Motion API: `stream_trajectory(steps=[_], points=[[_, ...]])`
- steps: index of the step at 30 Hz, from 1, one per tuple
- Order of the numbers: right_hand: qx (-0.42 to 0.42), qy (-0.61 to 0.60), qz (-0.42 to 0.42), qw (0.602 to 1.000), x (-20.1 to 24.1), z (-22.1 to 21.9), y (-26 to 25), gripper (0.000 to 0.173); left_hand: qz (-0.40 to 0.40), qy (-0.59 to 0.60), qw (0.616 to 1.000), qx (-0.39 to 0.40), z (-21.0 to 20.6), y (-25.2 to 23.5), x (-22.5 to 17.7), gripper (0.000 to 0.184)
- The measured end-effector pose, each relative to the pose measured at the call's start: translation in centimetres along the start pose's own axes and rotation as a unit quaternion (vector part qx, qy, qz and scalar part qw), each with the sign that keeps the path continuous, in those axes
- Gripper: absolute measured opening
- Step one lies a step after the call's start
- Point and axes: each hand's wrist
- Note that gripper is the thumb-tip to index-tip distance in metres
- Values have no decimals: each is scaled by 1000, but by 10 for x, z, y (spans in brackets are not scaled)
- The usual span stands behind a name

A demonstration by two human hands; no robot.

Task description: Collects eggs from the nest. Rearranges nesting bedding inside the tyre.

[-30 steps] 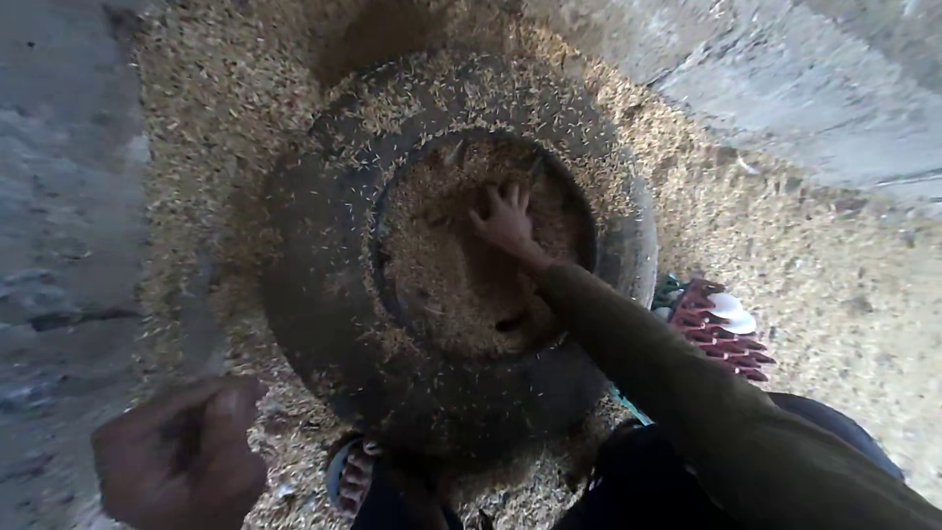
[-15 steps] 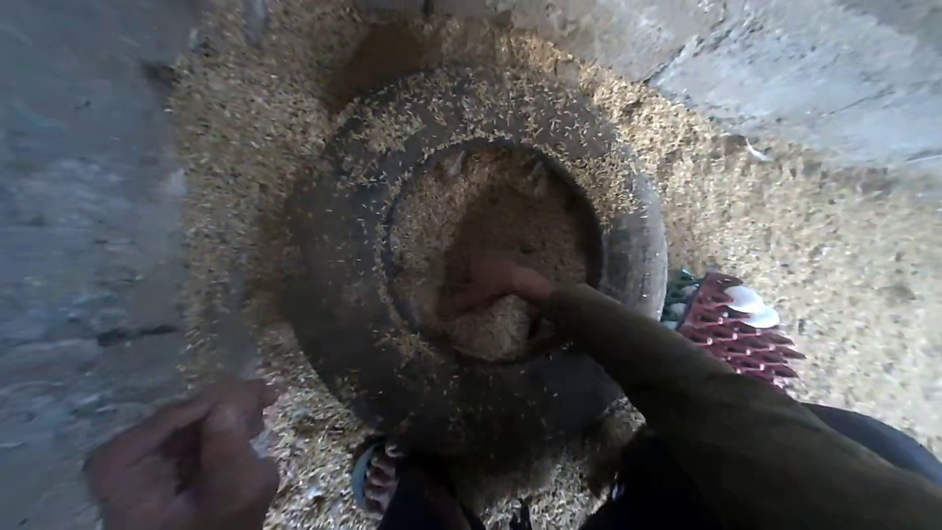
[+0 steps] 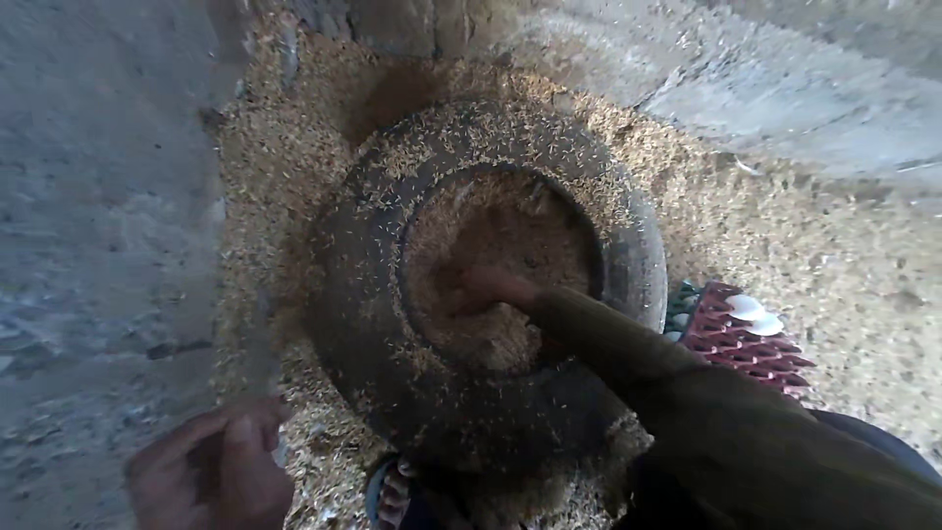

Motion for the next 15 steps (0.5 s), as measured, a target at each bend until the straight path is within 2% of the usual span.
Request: stream_trajectory(steps=[1,3,4,7,9,11,13,15], points=[[-62,-1,-27,998,-13,6,0,60,0,1,1000,2,1,1,1,10],[-210,-7,-78,974,-37,15,-17,71,11,5,1000,-2,1,8,2,9],[-259,-13,-98,961,-39,21,-29,78,19,10,1000,-6,1,12,2,9],[-311,-94,-116,938,-10,15,-60,87,25,10,1000,-3,-4,11,-2,9],[-282,-113,-81,949,15,-11,-60,81,25,2,1000,8,-10,9,-5,9],[-195,-80,-28,977,20,-32,-45,71,22,5,1000,21,-15,7,-5,9],[-73,-34,14,997,13,-24,-21,68,13,16,1000,23,-24,4,-5,10],[4,41,29,999,2,-7,2,67,2,22,1000,23,-35,1,-10,10]])
Point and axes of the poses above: each hand's wrist, its own y-axis away from the middle knuckle, its own z-axis out of the back of the hand, x = y × z
